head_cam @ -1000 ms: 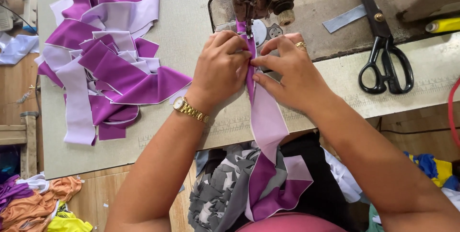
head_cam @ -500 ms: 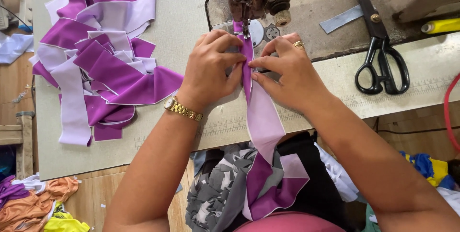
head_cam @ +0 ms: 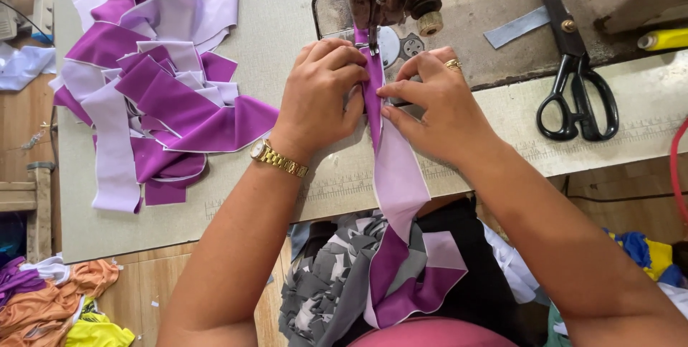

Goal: Folding and aligning purple and white fabric strips on a sewing machine table in preparation for sewing.

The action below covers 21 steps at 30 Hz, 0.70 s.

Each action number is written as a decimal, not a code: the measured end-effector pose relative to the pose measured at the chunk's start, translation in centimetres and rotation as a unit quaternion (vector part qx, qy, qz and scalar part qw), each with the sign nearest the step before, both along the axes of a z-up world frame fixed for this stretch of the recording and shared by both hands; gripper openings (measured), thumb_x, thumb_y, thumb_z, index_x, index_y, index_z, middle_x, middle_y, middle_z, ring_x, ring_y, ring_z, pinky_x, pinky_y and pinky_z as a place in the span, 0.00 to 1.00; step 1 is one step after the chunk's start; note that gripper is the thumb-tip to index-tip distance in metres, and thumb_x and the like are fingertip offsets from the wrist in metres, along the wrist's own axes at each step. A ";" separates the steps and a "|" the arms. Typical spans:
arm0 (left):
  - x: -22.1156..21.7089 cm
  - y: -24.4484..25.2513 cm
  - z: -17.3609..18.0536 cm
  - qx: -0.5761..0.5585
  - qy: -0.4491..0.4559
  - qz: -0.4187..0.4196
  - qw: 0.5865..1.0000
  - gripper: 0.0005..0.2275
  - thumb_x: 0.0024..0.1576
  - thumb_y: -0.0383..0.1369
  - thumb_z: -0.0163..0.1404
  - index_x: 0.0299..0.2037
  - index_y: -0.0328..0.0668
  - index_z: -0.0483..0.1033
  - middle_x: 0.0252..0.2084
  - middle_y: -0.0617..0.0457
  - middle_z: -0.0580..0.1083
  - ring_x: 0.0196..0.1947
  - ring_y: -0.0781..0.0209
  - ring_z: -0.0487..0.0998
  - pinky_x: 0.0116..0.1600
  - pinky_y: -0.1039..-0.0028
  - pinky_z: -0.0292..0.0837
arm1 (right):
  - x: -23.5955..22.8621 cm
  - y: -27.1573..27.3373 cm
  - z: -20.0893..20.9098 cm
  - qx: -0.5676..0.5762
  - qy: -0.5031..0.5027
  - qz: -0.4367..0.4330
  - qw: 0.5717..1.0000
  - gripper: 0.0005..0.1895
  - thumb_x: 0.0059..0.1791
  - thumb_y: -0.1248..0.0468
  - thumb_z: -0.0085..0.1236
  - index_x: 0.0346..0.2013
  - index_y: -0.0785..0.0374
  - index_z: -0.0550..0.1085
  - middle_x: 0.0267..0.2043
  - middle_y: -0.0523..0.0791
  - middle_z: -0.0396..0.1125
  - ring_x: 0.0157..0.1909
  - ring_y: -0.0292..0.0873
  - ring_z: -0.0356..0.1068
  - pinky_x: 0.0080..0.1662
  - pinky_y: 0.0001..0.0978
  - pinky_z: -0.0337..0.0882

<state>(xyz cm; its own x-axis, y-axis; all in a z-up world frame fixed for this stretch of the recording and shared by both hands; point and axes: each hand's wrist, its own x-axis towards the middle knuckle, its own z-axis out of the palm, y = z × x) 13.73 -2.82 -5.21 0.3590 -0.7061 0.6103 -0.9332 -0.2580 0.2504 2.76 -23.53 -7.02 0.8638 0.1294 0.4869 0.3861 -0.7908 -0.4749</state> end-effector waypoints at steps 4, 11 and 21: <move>0.0 -0.1 0.0 0.009 -0.013 0.012 1.000 0.10 0.56 0.31 0.52 0.42 0.37 0.85 0.48 0.47 0.81 0.56 0.42 0.77 0.63 0.52 0.70 | 0.1 0.1 0.1 0.001 -0.007 -0.006 1.000 0.11 0.51 0.63 0.76 0.48 0.55 0.86 0.47 0.45 0.66 0.56 0.55 0.61 0.56 0.54 0.70; 1.3 -0.5 -2.7 -0.027 -0.069 0.008 0.997 0.06 0.53 0.32 0.55 0.38 0.44 0.81 0.47 0.51 0.78 0.59 0.47 0.78 0.64 0.57 0.70 | 0.8 -0.7 -2.0 -0.004 -0.096 0.005 0.995 0.13 0.47 0.63 0.75 0.46 0.54 0.86 0.44 0.46 0.69 0.54 0.56 0.67 0.55 0.48 0.72; 0.9 -0.2 -2.6 -0.044 -0.048 -0.047 0.997 0.07 0.50 0.31 0.53 0.33 0.43 0.85 0.41 0.51 0.78 0.50 0.47 0.78 0.56 0.59 0.72 | -1.5 -5.0 -1.7 0.068 -0.117 -0.005 0.991 0.17 0.51 0.66 0.75 0.55 0.52 0.84 0.52 0.44 0.73 0.59 0.54 0.67 0.63 0.47 0.64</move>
